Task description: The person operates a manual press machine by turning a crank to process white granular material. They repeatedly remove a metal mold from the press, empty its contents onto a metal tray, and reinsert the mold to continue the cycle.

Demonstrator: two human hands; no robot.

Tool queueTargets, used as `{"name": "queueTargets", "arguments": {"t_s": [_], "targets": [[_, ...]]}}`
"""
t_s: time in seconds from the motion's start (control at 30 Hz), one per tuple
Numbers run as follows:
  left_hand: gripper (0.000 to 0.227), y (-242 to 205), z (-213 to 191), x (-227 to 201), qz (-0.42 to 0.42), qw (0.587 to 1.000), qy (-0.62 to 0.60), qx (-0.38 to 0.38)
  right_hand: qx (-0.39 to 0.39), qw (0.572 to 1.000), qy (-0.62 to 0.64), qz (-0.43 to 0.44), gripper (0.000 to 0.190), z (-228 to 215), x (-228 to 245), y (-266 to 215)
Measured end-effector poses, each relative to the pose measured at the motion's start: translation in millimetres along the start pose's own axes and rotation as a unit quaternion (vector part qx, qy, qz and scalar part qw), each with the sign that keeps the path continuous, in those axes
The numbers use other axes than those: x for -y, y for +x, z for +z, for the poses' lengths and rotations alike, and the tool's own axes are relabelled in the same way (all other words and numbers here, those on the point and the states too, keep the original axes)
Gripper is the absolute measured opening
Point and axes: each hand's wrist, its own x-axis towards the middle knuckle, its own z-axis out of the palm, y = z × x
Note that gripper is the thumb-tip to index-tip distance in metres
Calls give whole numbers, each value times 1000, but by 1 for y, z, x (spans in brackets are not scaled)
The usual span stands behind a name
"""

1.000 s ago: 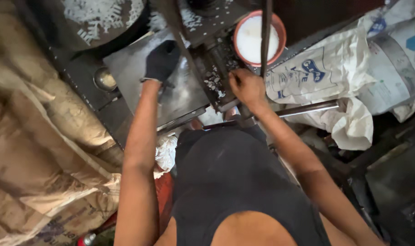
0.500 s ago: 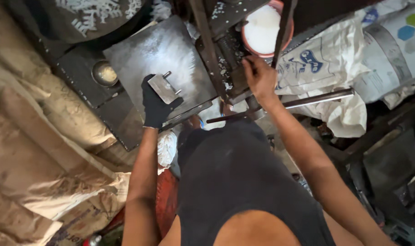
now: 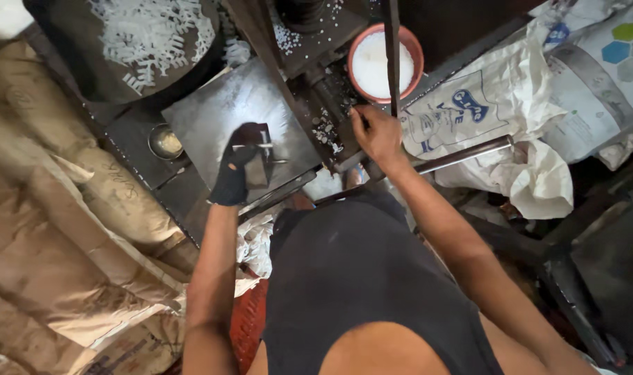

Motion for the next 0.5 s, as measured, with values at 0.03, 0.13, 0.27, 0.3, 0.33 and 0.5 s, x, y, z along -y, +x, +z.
{"name": "queueTargets", "arguments": {"t_s": [0.03, 0.13, 0.27, 0.3, 0.33, 0.5], "targets": [[78, -5, 8, -20, 29, 995, 98, 4, -5, 1000, -2, -17, 15, 0, 0, 1], [95, -10, 37, -57, 258, 744, 617, -17, -28, 998, -5, -53, 16, -1, 0, 9], [81, 1, 66, -38, 147, 638, 755, -5, 11, 1000, -2, -24, 15, 0, -1, -1], [79, 5, 68, -31, 157, 623, 766, -13, 6, 999, 6, -39, 14, -2, -2, 1], [76, 9, 67, -26, 167, 607, 777, -20, 2, 998, 14, -54, 14, -3, -3, 3], [81, 19, 55, -5, 182, 627, 757, -24, 8, 999, 0, -53, 13, -1, -5, 6]]}}
